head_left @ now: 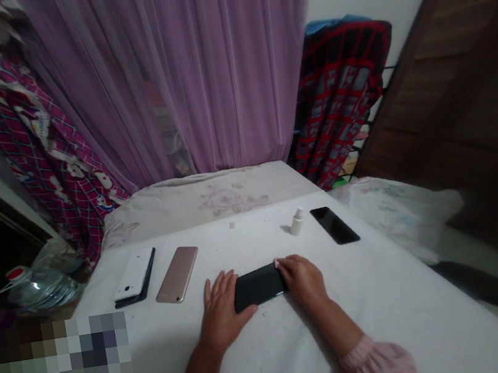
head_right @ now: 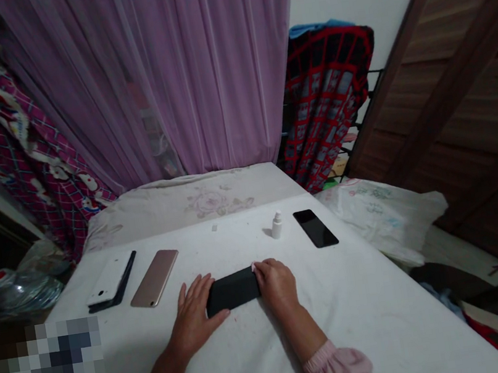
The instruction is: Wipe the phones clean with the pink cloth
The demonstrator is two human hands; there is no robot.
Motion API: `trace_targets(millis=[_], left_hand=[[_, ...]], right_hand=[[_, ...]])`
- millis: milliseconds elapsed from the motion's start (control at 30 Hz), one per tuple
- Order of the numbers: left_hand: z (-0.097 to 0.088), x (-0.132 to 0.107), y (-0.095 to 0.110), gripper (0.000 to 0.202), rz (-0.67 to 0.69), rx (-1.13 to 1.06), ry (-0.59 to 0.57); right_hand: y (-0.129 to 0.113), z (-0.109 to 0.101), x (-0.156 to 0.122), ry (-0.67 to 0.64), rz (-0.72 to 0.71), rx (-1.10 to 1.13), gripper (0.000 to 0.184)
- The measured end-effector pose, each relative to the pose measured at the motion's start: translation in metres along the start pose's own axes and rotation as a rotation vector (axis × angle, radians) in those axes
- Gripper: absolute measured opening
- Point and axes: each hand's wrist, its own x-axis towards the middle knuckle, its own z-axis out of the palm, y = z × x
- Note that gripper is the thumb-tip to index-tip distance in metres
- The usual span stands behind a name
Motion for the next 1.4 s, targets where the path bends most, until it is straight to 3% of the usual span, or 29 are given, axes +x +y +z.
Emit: trace_targets(millis=[233,467,567,767,933,1200,1400], left_hand=[[0.009,0.000,-0.004,0.065,0.018,0.002,0.031],[0.004,0.000,-0.003,0.066,0.020,-0.001,-0.010],[0.004,0.000,-0.001,0.067,0.005,0.011,0.005],[0.010,-0.001,-0.002,0.066,0.015,0.022,0.055],[0.012,-0.001,-0.004,0.065,0.029,0.005,0.061],[0.011,0.000,-0.008,0.066,0.052,-0.012,0.028],[0.013,0.001,-0.009,0.067,0.060,0.001,0.036]], right_hand=[[0.003,-0.021,-0.032,-0.124,0.059,-0.011,0.027],[-0.013,-0.014,0.009,-0.161,0.061,-0.087,0.029],[-0.017,-0.014,0.013,-0.172,0.051,-0.107,0.029],[-0.007,-0.027,-0.022,-0.215,0.081,-0.119,0.026],[-0.001,-0.031,-0.043,-0.178,0.077,-0.109,0.027],[-0.004,-0.012,0.001,-0.139,-0.005,-0.050,0.025],[-0.023,-0.004,0.016,-0.210,-0.233,-0.007,0.020]])
